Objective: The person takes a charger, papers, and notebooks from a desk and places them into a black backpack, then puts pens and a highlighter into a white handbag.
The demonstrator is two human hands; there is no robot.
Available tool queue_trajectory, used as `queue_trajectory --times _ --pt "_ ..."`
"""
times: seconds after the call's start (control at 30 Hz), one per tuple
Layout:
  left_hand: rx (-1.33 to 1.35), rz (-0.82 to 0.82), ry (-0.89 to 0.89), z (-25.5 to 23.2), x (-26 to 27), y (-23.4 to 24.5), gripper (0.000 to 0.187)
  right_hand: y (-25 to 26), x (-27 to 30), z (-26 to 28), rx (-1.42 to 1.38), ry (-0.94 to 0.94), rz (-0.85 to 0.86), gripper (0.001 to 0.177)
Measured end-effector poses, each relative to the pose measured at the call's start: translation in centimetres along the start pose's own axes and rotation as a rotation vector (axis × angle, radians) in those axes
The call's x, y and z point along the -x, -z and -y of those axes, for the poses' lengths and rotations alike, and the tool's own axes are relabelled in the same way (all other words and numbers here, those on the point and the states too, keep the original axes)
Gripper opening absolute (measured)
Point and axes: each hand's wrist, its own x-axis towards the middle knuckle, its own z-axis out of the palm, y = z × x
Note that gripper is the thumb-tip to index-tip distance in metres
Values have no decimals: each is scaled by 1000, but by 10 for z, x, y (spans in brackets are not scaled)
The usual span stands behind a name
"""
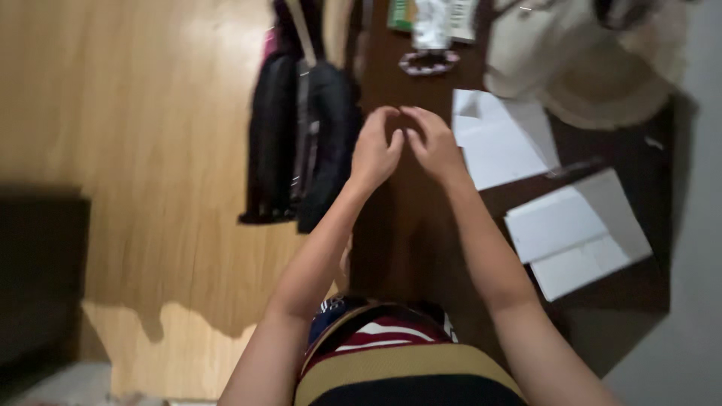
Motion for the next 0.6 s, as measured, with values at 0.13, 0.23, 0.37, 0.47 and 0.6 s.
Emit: queue_trajectory --times 0.13,0.23,0.37,0.47,0.6 --pt "-7 204 34 14 -13 -94 42 36 71 -137 261 -215 -77 48" --pt "-28 232 62 45 -29 -164 48 63 116 -233 298 -327 -168 58" --pt "-99 155 190 83 -58 -239 54 102 131 -321 349 -508 -246 69" --pt "-150 114 311 98 -75 -275 65 120 127 -349 388 -595 -253 85" --pt "-201 56 342 94 -86 -310 83 133 104 -336 453 -758 -133 110"
